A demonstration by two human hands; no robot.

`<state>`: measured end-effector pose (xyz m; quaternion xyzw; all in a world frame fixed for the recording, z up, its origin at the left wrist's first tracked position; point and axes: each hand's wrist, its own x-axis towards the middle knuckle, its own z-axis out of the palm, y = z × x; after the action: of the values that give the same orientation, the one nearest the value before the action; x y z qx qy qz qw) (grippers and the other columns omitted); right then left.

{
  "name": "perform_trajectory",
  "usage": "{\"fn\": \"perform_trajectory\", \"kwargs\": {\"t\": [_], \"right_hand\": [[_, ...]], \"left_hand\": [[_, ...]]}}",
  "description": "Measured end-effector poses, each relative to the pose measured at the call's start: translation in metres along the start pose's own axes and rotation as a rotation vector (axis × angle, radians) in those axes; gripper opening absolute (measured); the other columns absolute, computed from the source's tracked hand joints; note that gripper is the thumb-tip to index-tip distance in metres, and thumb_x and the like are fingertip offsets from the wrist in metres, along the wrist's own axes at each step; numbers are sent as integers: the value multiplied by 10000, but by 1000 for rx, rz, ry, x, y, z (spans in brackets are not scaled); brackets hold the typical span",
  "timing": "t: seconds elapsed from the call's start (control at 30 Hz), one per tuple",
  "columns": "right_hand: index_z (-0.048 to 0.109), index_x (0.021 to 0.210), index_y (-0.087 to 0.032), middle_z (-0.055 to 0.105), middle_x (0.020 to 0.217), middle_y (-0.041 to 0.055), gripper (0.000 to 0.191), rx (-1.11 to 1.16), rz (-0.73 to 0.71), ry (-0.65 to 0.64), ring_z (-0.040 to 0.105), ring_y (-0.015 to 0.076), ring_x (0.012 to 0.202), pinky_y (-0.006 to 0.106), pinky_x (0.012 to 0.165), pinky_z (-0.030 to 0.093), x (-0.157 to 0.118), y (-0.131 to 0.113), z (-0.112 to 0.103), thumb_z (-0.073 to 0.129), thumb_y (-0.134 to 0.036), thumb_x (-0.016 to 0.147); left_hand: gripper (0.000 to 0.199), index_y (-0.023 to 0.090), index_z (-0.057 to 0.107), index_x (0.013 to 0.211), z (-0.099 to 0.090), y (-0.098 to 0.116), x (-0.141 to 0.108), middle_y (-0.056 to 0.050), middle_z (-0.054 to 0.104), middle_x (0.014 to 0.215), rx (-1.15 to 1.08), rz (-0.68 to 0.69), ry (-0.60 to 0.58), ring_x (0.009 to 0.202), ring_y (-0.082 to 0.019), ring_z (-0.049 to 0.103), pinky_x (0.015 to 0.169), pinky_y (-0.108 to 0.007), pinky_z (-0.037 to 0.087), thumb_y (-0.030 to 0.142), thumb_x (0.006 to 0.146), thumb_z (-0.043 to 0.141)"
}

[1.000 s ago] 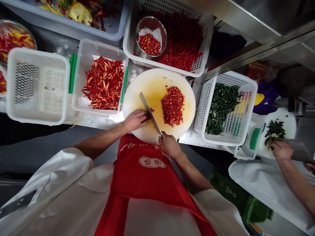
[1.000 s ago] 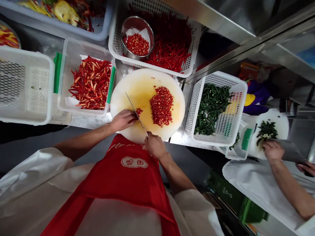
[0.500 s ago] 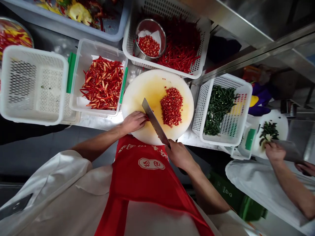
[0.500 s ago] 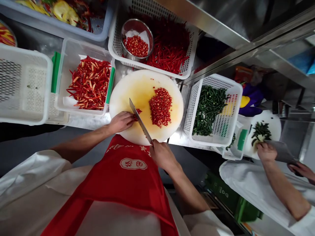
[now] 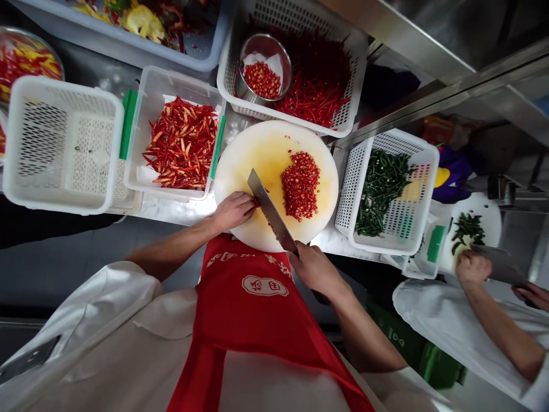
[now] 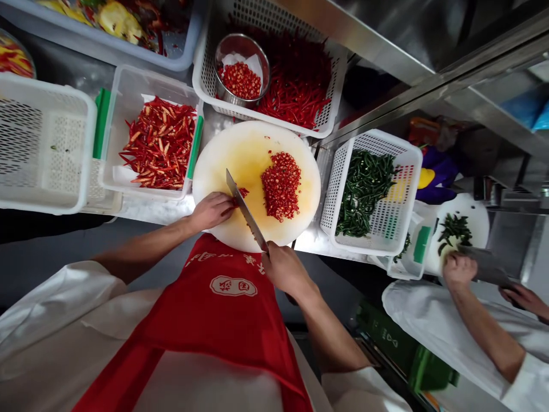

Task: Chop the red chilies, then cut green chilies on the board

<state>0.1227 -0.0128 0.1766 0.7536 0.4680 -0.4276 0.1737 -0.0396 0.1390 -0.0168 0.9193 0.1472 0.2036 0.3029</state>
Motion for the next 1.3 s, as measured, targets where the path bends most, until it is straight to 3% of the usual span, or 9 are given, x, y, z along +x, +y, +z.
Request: {"fn": "perform_trajectory", "kwargs": {"t": [0.13,0.23,0.4,0.63,0.77,0.9,1.03,1.17,1.3], "right_hand": [[555,1045,-143,704,868,115,232,-56,5,64,638,211,771,294,636,293,38,-9,22,365,-262,983],[561,1014,-146,701,873,120,247,-93,-35,90,638,217,784,297,636,290,55,-11,15,361,-289,987],[558,941,-174,682,821,94,229,-110,-30,128,613,204,732,297,596,250,33,-6,-6,374,-306,977],[551,911,-178,666,770,79,212,-61,-23,95,592,187,689,295,586,227,8,-11,1,386,-297,969],[555,945,-177,674,775,85,203,-62,-15,66,609,203,695,301,581,230,17,-10,13,384,-286,960],[555,1007,-154,694,825,109,231,-70,14,84,630,215,730,307,601,253,43,-14,25,358,-271,973],[554,1002,-147,690,860,118,250,-91,-24,92,631,217,778,302,622,270,52,-17,14,352,-292,986],[566,933,-161,663,817,100,249,-87,-39,65,610,216,778,295,596,249,23,-12,-9,385,-328,969],[581,903,-169,668,804,89,241,-42,-21,27,609,206,763,290,594,253,4,-13,0,392,-307,961]], "left_hand": [[219,186,682,952,-1,-3,3,-80,664,983,-16,-4,-5,929,-203,587,862,-374,480,250,941,472],[238,186,685,945,-4,-4,3,-81,666,975,-2,3,-2,933,-205,590,861,-375,484,250,952,456],[224,193,676,992,-7,-3,-3,-78,668,1002,-16,-13,44,960,-201,594,876,-369,486,260,959,465],[222,173,669,925,-6,-2,-5,-88,663,944,26,-89,76,910,-215,582,817,-377,479,319,944,503],[230,180,671,920,-8,-1,-2,-76,661,901,27,-89,43,887,-213,573,803,-377,469,313,953,487],[233,181,673,942,-7,-4,-2,-75,661,933,13,-67,19,906,-213,569,829,-377,462,307,956,478],[221,182,669,964,-6,-7,-4,-71,659,939,-3,-54,28,918,-209,567,842,-372,460,297,956,480],[218,176,661,955,-8,-5,-6,-77,653,933,-17,-97,69,907,-208,566,835,-367,464,312,952,491],[238,188,668,900,-12,-4,-8,-72,653,900,-33,-107,30,891,-210,565,832,-376,459,293,958,462]]}}
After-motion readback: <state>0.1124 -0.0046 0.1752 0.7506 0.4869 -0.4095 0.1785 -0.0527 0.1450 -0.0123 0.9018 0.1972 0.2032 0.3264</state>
